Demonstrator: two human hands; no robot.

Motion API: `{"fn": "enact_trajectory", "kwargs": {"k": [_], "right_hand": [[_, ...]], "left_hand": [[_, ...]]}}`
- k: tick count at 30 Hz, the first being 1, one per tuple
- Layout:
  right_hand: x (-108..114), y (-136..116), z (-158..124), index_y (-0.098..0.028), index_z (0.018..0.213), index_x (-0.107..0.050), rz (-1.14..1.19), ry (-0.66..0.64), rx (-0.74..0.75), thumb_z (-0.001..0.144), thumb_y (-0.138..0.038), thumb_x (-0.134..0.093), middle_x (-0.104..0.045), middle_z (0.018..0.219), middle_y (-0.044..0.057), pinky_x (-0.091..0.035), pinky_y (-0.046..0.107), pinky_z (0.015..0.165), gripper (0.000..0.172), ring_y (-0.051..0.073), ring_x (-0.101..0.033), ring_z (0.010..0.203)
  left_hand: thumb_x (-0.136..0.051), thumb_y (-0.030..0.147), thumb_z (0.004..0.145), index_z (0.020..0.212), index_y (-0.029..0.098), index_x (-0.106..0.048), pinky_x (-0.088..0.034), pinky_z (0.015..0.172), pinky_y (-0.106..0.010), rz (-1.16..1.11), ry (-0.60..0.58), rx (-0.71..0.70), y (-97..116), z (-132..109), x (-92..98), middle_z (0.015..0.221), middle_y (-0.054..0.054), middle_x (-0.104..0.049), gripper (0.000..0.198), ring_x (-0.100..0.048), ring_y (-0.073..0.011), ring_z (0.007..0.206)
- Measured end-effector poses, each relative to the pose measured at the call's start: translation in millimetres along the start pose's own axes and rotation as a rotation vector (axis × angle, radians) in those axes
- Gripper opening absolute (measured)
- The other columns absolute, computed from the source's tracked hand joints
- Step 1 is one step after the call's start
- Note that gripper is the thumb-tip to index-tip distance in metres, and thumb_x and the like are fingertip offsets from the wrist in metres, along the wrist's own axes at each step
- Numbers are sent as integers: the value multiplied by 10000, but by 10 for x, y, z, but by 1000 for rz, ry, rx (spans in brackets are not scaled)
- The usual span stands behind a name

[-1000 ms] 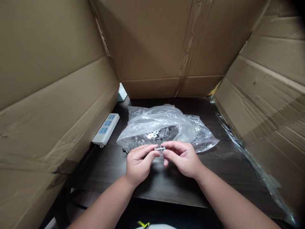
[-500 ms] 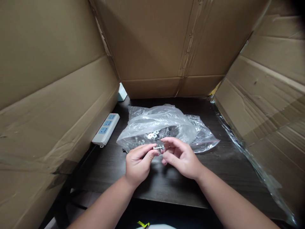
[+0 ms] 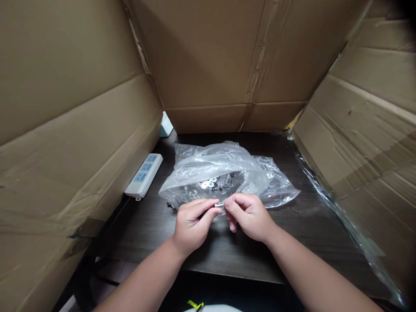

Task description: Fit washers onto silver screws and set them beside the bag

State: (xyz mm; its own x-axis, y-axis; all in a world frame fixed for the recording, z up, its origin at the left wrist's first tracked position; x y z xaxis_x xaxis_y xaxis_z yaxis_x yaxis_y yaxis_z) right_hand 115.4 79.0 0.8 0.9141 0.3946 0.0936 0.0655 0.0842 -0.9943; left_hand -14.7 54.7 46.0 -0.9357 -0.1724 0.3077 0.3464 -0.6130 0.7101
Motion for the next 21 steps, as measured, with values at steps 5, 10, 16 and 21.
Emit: {"fn": "enact_trajectory", "kwargs": {"k": [5,10,16,21], "right_hand": [[-20,60,11,-154,890,-596,64,-23,13,906,-441,-504,-599,669,12,-502,232,494,302,117,-611,520],[-10,-150,-8,-211,1089,-584,262,-7,168,786,-241,-692,-635,889,30,-553,290,687,323,137,-647,720],[-19,-135,-17,-158,906,-651,166,-16,77,824,-293,-652,-657,689,13,-532,261,575,157,127,-635,566],[-57,-36,-20,-138,654,-592,31,-55,24,903,-483,-490,-583,501,3,-471,214,453,437,108,-580,430]], "left_hand": [[-708,175,744,833,206,-762,-582,612,-235,-16,69,81,-77,-13,64,777,-41,-757,109,-710,-172,663],[-703,224,754,838,205,-760,-592,620,-270,-95,87,179,-184,-38,72,796,-49,-758,103,-714,-190,676],[-704,182,747,820,207,-765,-580,601,-241,-91,25,111,-93,-1,40,735,-38,-754,99,-703,-168,636],[-707,185,744,829,209,-766,-570,555,-229,-75,7,62,-40,19,31,704,-34,-748,106,-694,-163,602]]}}
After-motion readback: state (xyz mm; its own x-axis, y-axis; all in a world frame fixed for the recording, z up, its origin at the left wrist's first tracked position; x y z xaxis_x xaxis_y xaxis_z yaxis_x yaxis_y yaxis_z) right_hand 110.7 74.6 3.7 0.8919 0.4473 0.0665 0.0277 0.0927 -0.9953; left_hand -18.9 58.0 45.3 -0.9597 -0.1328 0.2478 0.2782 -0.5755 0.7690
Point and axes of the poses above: each hand's wrist, its own z-axis towards the middle knuckle, its own x-axis out of the back of the hand, y = z × x, the point moved 9 cm from there along z, towards the middle knuckle
